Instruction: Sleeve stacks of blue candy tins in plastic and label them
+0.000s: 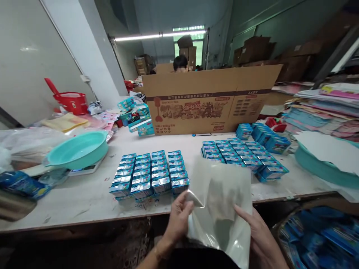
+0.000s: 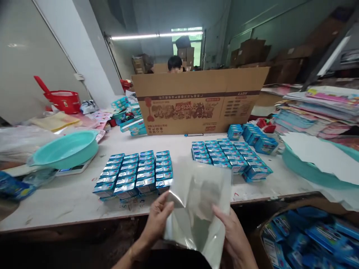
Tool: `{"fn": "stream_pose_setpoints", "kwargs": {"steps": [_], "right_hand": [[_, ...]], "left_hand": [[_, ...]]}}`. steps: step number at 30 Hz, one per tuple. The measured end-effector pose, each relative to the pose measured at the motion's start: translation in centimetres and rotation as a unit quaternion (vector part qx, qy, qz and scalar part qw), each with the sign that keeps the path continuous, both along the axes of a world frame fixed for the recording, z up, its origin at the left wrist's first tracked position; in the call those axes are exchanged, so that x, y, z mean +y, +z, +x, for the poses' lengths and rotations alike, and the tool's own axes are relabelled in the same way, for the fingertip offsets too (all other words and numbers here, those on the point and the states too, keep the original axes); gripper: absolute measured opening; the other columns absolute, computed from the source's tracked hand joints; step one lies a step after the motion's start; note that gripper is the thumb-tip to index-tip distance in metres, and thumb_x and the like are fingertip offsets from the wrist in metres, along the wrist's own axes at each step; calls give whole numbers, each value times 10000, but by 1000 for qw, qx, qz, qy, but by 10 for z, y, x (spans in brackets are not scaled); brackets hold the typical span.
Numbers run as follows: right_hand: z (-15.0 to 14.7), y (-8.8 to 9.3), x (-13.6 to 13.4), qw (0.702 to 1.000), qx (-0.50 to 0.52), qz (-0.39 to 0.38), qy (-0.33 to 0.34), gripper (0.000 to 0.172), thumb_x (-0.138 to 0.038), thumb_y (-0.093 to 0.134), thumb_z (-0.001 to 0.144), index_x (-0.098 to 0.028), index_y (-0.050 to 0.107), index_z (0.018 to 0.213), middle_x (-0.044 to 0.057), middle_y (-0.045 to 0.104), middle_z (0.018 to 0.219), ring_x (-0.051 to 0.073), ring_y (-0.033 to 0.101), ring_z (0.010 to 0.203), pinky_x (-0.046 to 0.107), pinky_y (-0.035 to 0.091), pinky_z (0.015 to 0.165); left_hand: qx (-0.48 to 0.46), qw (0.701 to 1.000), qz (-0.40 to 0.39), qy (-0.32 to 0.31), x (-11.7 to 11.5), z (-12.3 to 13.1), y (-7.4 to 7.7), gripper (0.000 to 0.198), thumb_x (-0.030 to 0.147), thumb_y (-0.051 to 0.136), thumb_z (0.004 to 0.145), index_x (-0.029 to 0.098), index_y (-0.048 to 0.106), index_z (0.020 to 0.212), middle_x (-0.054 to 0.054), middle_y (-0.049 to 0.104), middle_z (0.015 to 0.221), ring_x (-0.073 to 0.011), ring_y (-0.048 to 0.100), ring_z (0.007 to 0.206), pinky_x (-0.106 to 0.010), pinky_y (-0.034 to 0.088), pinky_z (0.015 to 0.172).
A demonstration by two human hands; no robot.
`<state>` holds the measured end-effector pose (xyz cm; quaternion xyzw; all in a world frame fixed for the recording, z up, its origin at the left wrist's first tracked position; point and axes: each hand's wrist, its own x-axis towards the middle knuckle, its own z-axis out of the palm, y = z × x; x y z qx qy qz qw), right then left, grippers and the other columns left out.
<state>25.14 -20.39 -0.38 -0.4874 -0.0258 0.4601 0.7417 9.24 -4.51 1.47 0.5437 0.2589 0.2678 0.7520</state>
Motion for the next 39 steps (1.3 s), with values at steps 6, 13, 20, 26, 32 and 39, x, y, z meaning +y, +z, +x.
{"fn": "stream_pose_setpoints", "kwargs": {"steps": [6, 13, 20, 26, 32, 39], "right_hand": [[45, -8, 2, 958, -255, -124, -37, 502, -531, 755, 623, -160, 703, 957, 131, 768, 963, 348, 707, 930, 423, 556, 826], [63, 3, 80, 863, -484, -112, 92, 530, -451, 530, 727, -132, 677, 1123, 130, 746, 1081, 323, 662, 1055, 425, 492, 982], [69, -19, 127, 843, -494, -120, 173, 520, -332, 461, 672, -114, 687, 1085, 125, 743, 1025, 307, 664, 972, 425, 505, 919], [60, -11, 169, 854, -450, -146, 217, 483, -287, 427, 587, -131, 699, 954, 84, 738, 899, 255, 645, 823, 338, 514, 778], [48, -6, 208, 850, -448, -145, 235, 384, -249, 415, 587, -150, 683, 843, 56, 698, 778, 236, 609, 809, 302, 478, 758], [30, 6, 246, 850, -440, -114, 265, 342, -175, 420, 587, -144, 669, 819, 61, 697, 811, 210, 603, 772, 277, 469, 741]], "left_hand": [[31, 992, 79, -89, -9, 19, -52, 644, 594, 602, 880, 184, 535, 1373, -132, 670, 1261, -263, 660, 1079, -391, 519, 966], [56, 984, 150, -77, 16, 26, -58, 825, 545, 569, 912, 166, 248, 1570, -159, 347, 1592, -301, 346, 1457, -470, 271, 1210], [109, 978, 168, -52, 6, 27, -65, 852, 457, 586, 913, 131, 177, 1586, -173, 286, 1616, -306, 300, 1480, -475, 236, 1229], [129, 975, 165, -67, 17, 16, -55, 833, 385, 582, 913, 135, 164, 1589, -158, 240, 1635, -278, 227, 1512, -455, 174, 1253], [129, 974, 179, -51, 25, 13, -52, 821, 357, 613, 886, 173, 215, 1580, -139, 323, 1606, -303, 305, 1479, -473, 223, 1238], [132, 975, 179, -2, 48, 4, -48, 810, 391, 620, 893, 158, 230, 1565, -150, 401, 1560, -305, 377, 1436, -465, 286, 1209]]}}
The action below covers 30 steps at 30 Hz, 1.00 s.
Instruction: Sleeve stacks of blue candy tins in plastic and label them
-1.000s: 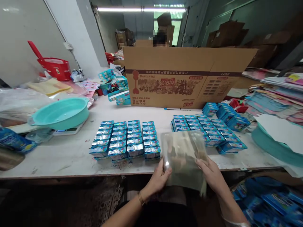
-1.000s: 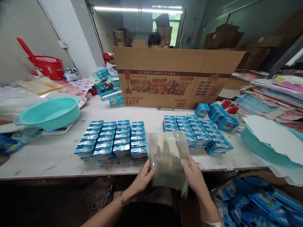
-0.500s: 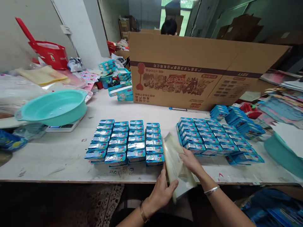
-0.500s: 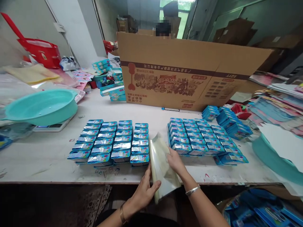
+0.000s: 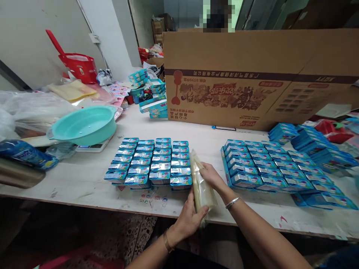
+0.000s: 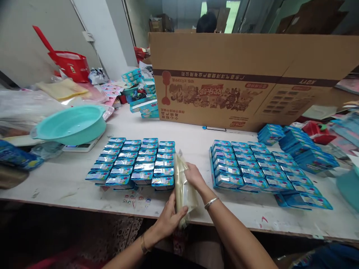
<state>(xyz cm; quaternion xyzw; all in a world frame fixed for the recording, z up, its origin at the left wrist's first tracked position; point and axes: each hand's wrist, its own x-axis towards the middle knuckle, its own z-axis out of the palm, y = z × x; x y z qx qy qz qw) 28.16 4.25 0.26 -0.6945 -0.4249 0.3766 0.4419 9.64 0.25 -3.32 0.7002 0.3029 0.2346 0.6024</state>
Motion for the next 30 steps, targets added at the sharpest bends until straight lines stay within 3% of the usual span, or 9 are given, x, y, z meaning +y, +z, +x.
{"fn": "stream_pose_setpoints", "kwargs": {"steps": [5, 9, 12, 15, 19, 21, 25, 27, 30], "right_hand": [[-31, 4, 43, 1000, 13, 7, 8, 293, -117, 443, 602, -149, 653, 803, 64, 688, 825, 197, 592, 809, 245, 458, 720], [-38, 4, 61, 999, 38, -8, 10, 320, -121, 467, 609, -139, 663, 861, 33, 665, 742, 173, 582, 706, 224, 455, 624], [-17, 1, 46, 999, 34, -18, 5, 356, -143, 481, 610, -127, 668, 913, 19, 652, 714, 166, 571, 655, 227, 455, 590], [16, -7, 15, 999, -8, -40, -31, 396, -158, 461, 636, -105, 667, 970, 38, 654, 725, 184, 575, 648, 264, 471, 601], [37, -18, -21, 989, -108, -61, -85, 407, -149, 479, 720, -90, 665, 1077, 137, 685, 942, 284, 632, 895, 383, 493, 832], [33, -22, -33, 981, -152, -63, -105, 492, -141, 503, 764, -93, 610, 1241, 187, 654, 1122, 335, 601, 1069, 439, 444, 963], [12, -29, -49, 934, -336, -6, -124, 653, -174, 469, 868, -79, 350, 1502, 248, 508, 1373, 395, 458, 1280, 526, 402, 1036], [5, -34, -57, 896, -428, 32, -115, 609, -228, 441, 923, -60, 342, 1500, 259, 457, 1430, 401, 390, 1339, 553, 377, 1071], [0, -49, -63, 878, -468, 32, -99, 545, -323, 432, 972, -22, 440, 1427, 274, 461, 1437, 395, 351, 1380, 550, 325, 1128]], "left_hand": [[16, 997, 15, 77, 31, -21, 2, 756, 468, 631, 871, 148, 350, 1496, -169, 523, 1446, -311, 501, 1329, -452, 389, 1133], [28, 985, 20, 168, 55, -40, -3, 704, 459, 642, 842, 142, 419, 1430, -159, 577, 1379, -295, 545, 1277, -414, 417, 1101], [12, 979, -2, 204, 62, -39, -5, 648, 381, 603, 834, 139, 436, 1412, -146, 562, 1406, -280, 526, 1299, -386, 413, 1103], [-13, 985, -79, 153, 61, -20, -2, 532, 278, 544, 824, 144, 510, 1338, -114, 649, 1290, -271, 603, 1190, -365, 502, 992], [4, 987, -130, 98, 66, 12, 4, 531, 123, 487, 761, 111, 552, 1288, -101, 713, 1109, -262, 658, 1071, -346, 548, 892], [31, 991, -80, 102, 70, 21, 3, 553, 76, 459, 748, 95, 549, 1294, -120, 697, 1145, -259, 646, 1094, -359, 532, 937], [96, 972, 159, 146, 64, 23, -5, 634, 86, 462, 807, 97, 438, 1440, -172, 581, 1342, -291, 530, 1269, -423, 416, 1105], [129, 941, 264, 166, 56, 20, -10, 660, 108, 450, 856, 77, 341, 1506, -205, 514, 1407, -321, 466, 1328, -471, 380, 1127], [190, 899, 350, 181, 46, 18, -13, 622, 104, 429, 896, 46, 328, 1507, -235, 420, 1495, -351, 409, 1365, -521, 358, 1121]]}}
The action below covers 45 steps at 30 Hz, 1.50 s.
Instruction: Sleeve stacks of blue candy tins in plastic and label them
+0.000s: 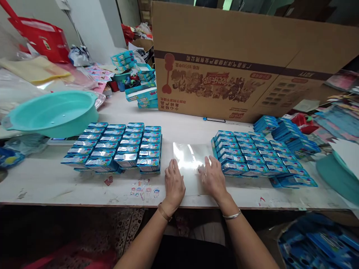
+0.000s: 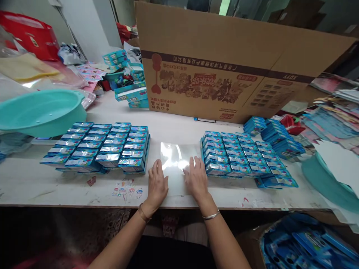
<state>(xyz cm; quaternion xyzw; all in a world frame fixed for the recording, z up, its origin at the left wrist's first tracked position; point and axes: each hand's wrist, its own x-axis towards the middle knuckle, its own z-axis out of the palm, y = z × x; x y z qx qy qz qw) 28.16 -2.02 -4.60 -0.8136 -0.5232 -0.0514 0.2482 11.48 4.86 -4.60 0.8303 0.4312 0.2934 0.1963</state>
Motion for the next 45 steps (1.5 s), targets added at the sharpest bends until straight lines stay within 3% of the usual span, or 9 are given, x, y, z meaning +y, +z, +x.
{"fn": "stream_pose_setpoints", "kwargs": {"steps": [5, 12, 21, 26, 30, 33, 39, 42, 45], "right_hand": [[-4, -32, 7, 999, 6, -11, -33, 547, -362, 436, 985, 59, 538, 1319, 324, 497, 1416, 406, 405, 1367, 531, 362, 1112], [-16, -39, 13, 996, -2, 85, -34, 392, -296, 383, 1017, -130, 719, 1131, 172, 669, 1292, 322, 574, 1250, 523, 382, 1101], [-7, -35, 4, 970, 105, 216, -15, 410, -410, 449, 1011, -160, 718, 1195, 159, 680, 1282, 301, 623, 1203, 513, 447, 1056], [-11, -29, -4, 948, 168, 272, 6, 354, -390, 501, 990, -212, 706, 1218, 143, 671, 1301, 292, 611, 1232, 521, 448, 1069], [0, 3, -18, 891, 338, 302, 19, 663, -525, 600, 918, -259, 425, 1500, 148, 507, 1493, 312, 475, 1383, 544, 422, 1102], [21, 46, -26, 812, 477, 326, 87, 946, -685, 647, 814, -294, 236, 1571, 148, 367, 1589, 315, 365, 1457, 532, 418, 1105], [43, 130, -46, 682, 639, 264, 239, 837, -669, 822, 629, -302, 576, 1341, 86, 711, 1190, 246, 695, 1019, 391, 554, 886], [33, 155, -67, 689, 629, 296, 206, 534, -481, 904, 610, -261, 723, 1062, -25, 678, 700, 130, 615, 603, 260, 514, 608], [19, 175, -93, 745, 536, 362, 160, 330, -444, 904, 627, -218, 719, 780, -32, 621, 599, 108, 560, 546, 230, 452, 534]], "left_hand": [[134, 991, 28, -4, 5, -2, 3, 452, 111, 421, 934, 91, 532, 1372, -199, 488, 1479, -345, 442, 1338, -530, 407, 1058], [157, 986, 51, 1, 7, -4, 2, 406, 118, 437, 946, 114, 570, 1330, -163, 527, 1459, -310, 483, 1313, -483, 430, 1047], [-155, 987, -50, -11, 49, 26, 30, 851, 332, 681, 846, 110, 239, 1538, -236, 382, 1533, -327, 343, 1441, -494, 323, 1158], [-286, 905, -315, -28, 79, 60, 64, 779, 401, 838, 660, 100, 542, 1314, -105, 701, 953, -253, 672, 956, -391, 529, 884], [-309, 834, -396, -229, 69, 51, 111, 414, 426, 850, 644, 123, 737, 902, 14, 599, 607, -122, 592, 562, -265, 518, 630], [-272, 812, -389, -340, 50, 36, 159, 295, 334, 836, 704, 169, 775, 941, 9, 641, 638, -108, 600, 542, -243, 510, 600], [-214, 800, -392, -401, 12, 14, 217, 318, 277, 816, 742, 188, 764, 1042, -27, 733, 720, -101, 614, 542, -227, 523, 581], [-226, 838, -346, -356, -7, 4, 226, 318, 266, 835, 706, 165, 763, 999, -42, 746, 722, -113, 636, 566, -230, 533, 603], [-240, 871, -300, -307, -28, -2, 236, 279, 272, 857, 658, 150, 768, 892, -30, 723, 663, -119, 634, 574, -216, 519, 577]]}}
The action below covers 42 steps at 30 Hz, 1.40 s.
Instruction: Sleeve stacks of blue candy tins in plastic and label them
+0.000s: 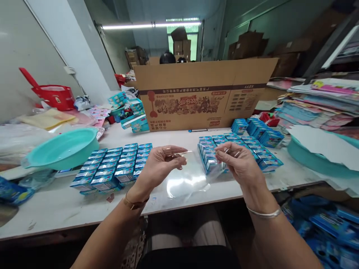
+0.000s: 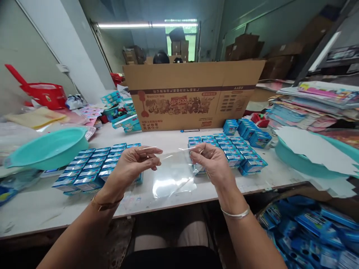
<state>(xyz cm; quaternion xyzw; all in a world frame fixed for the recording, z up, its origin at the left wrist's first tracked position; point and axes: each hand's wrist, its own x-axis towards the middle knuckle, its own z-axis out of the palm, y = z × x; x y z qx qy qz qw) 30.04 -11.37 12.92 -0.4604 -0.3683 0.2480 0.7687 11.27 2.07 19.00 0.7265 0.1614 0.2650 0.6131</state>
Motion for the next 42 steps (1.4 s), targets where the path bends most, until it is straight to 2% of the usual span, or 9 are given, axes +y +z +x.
{"fn": "stream_pose_setpoints", "kwargs": {"steps": [2, 5, 8, 12, 23, 30, 35, 38, 42], "right_hand": [[-8, 14, -16, 995, -66, 7, -68, 333, -469, 872, 677, -202, 674, 680, -22, 619, 580, 103, 543, 526, 227, 428, 514], [-17, 34, -35, 981, -145, 1, -130, 429, -541, 810, 734, -191, 611, 586, -25, 568, 502, 91, 485, 464, 225, 376, 468], [-22, 48, -47, 972, -179, -4, -155, 487, -602, 760, 758, -193, 584, 561, -18, 558, 477, 96, 477, 449, 231, 371, 459], [-24, 55, -54, 974, -173, 4, -150, 519, -653, 733, 754, -202, 565, 559, -19, 549, 463, 99, 474, 419, 235, 380, 439], [-29, 55, -27, 993, -89, 22, -76, 513, -662, 722, 764, -194, 582, 607, -37, 526, 435, 70, 405, 364, 210, 342, 400], [-31, 44, -11, 995, -87, -6, -54, 489, -641, 689, 810, -185, 619, 650, -31, 546, 461, 76, 448, 413, 212, 384, 461], [-30, 36, -1, 995, -80, 25, -48, 394, -597, 726, 795, -207, 671, 805, -43, 585, 536, 92, 469, 425, 235, 407, 465], [-28, 30, 3, 990, -99, 59, -76, 328, -551, 717, 828, -227, 677, 814, 2, 676, 754, 115, 558, 565, 263, 473, 566], [-26, 27, 4, 986, -129, 78, -76, 336, -553, 666, 871, -235, 667, 765, 49, 688, 1007, 144, 596, 710, 303, 512, 656]], "left_hand": [[-10, 1000, 14, 16, -14, 0, 7, 229, 304, 862, 648, 146, 752, 772, -22, 703, 637, -105, 605, 550, -201, 494, 536], [-36, 999, 20, 22, -33, 4, 15, 285, 372, 868, 644, 148, 691, 639, -8, 661, 586, -82, 547, 503, -181, 448, 482], [-46, 999, 14, 14, -44, 6, 17, 356, 439, 872, 632, 155, 659, 604, -3, 630, 542, -80, 518, 468, -180, 411, 445], [-52, 998, -20, -16, -49, 6, 13, 441, 524, 873, 607, 159, 628, 576, 3, 592, 483, -70, 465, 399, -186, 376, 412], [-39, 980, -193, -41, -40, 7, 3, 574, 551, 925, 469, 160, 508, 520, 60, 441, 419, -39, 378, 376, -177, 311, 400], [-6, 959, -283, 3, -32, -3, -12, 585, 504, 962, 383, 150, 521, 536, 65, 456, 433, -27, 384, 380, -169, 336, 421], [-19, 971, -236, 40, -27, -7, -21, 557, 527, 938, 427, 156, 539, 539, 52, 475, 437, -41, 395, 382, -177, 283, 393], [-36, 983, -169, 68, -25, -10, -23, 537, 564, 904, 489, 161, 553, 546, 28, 515, 450, -59, 418, 399, -185, 296, 389], [-49, 987, -123, 91, -25, -11, -26, 520, 582, 873, 538, 163, 566, 553, 18, 529, 448, -71, 431, 399, -185, 310, 380]]}}
